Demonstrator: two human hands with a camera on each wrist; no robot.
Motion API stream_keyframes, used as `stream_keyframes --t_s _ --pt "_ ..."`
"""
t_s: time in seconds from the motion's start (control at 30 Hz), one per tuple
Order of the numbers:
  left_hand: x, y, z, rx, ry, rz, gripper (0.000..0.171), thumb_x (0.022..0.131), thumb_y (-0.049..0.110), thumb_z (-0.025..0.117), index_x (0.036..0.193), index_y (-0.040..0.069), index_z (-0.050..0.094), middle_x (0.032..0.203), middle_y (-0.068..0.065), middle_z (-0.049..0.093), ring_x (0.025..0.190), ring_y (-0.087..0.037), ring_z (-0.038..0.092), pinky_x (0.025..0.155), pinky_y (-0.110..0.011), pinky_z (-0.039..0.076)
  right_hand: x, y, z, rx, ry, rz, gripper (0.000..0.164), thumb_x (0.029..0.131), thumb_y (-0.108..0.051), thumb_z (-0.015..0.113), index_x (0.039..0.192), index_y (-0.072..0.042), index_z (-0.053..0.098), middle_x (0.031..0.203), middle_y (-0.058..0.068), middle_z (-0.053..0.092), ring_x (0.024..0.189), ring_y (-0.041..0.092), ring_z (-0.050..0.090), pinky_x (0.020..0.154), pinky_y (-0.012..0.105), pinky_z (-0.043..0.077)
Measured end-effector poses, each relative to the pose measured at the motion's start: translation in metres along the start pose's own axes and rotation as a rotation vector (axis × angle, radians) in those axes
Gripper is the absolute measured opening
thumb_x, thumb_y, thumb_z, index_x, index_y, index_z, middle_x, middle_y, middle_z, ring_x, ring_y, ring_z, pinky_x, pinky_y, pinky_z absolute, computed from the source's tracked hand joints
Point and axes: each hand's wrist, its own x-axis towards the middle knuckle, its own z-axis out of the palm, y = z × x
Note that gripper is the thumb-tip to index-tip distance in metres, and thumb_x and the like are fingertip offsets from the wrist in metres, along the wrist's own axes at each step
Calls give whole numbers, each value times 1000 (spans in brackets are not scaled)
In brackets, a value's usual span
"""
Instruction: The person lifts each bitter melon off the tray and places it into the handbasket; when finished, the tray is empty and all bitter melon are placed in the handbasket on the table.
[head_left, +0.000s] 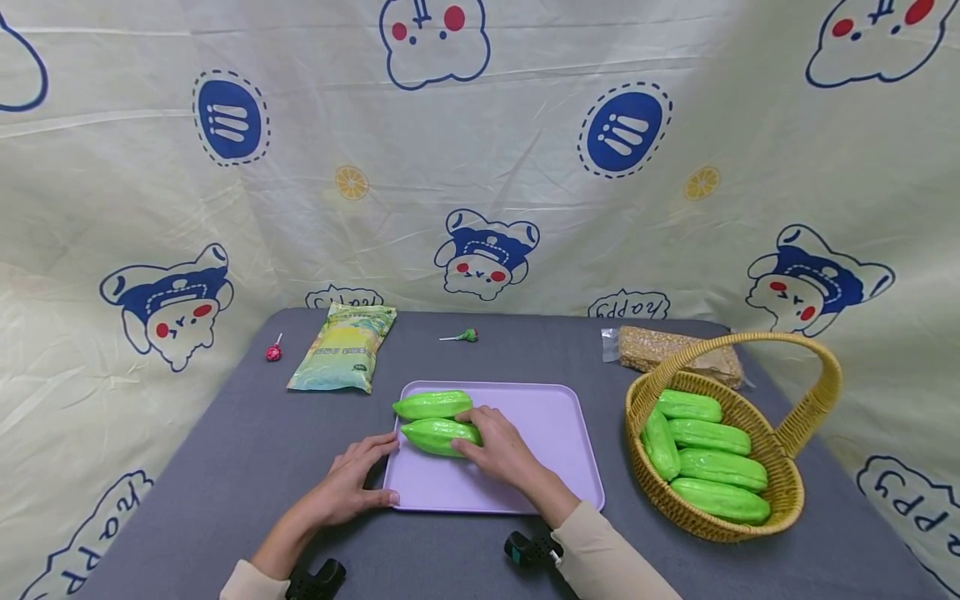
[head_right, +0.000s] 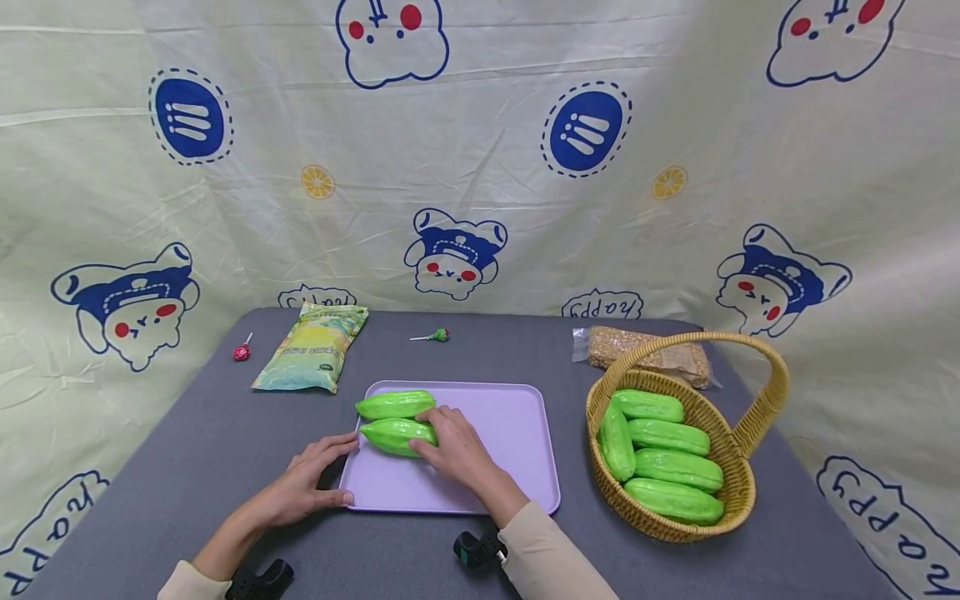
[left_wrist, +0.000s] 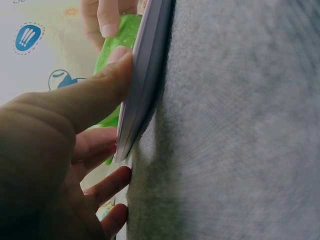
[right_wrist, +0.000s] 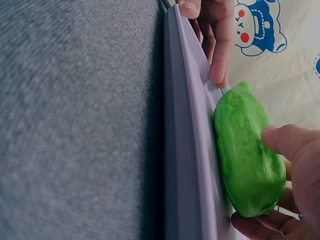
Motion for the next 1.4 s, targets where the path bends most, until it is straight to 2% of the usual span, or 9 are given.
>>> stream_keyframes --t_s 0.4,0.67,1.03,1.3,1.4 --pt "-1 1 -1 -11 -1 -8 73 76 36 75 137 7 47 147 -10 40 129 -34 38 96 -56 27 1 2 2 7 -45 25 40 85 -24 66 119 -4 61 110 11 65 99 25 58 86 41 45" --pt "0 1 -1 -8 -7 -12 73 77 38 75 137 7 47 147 -10 40 129 -34 38 97 -57 27 -4 3 -1 12 -21 29 41 82 -25 69 118 -6 62 109 8 65 100 22 59 87 39 46" --pt "1 0 0 -26 -22 -43 74 77 39 74 138 7 46 149 -10 38 130 -34 36 100 -60 24 -19 0 -22 32 59 17 41 75 -21 77 113 -11 65 103 0 65 92 12 55 78 28 44" --pt "1 0 0 -19 -22 -45 74 77 40 74 138 7 46 148 -10 39 131 -34 36 99 -60 25 -29 0 -49 39 47 77 40 75 -18 78 113 -13 64 100 -4 62 85 7 47 73 24 40" --pt "1 1 -1 -23 -24 -53 74 77 40 74 138 7 46 149 -10 38 131 -34 36 99 -60 25 -34 0 -59 36 55 66 41 75 -18 78 113 -14 63 102 -4 62 87 8 48 74 25 41"
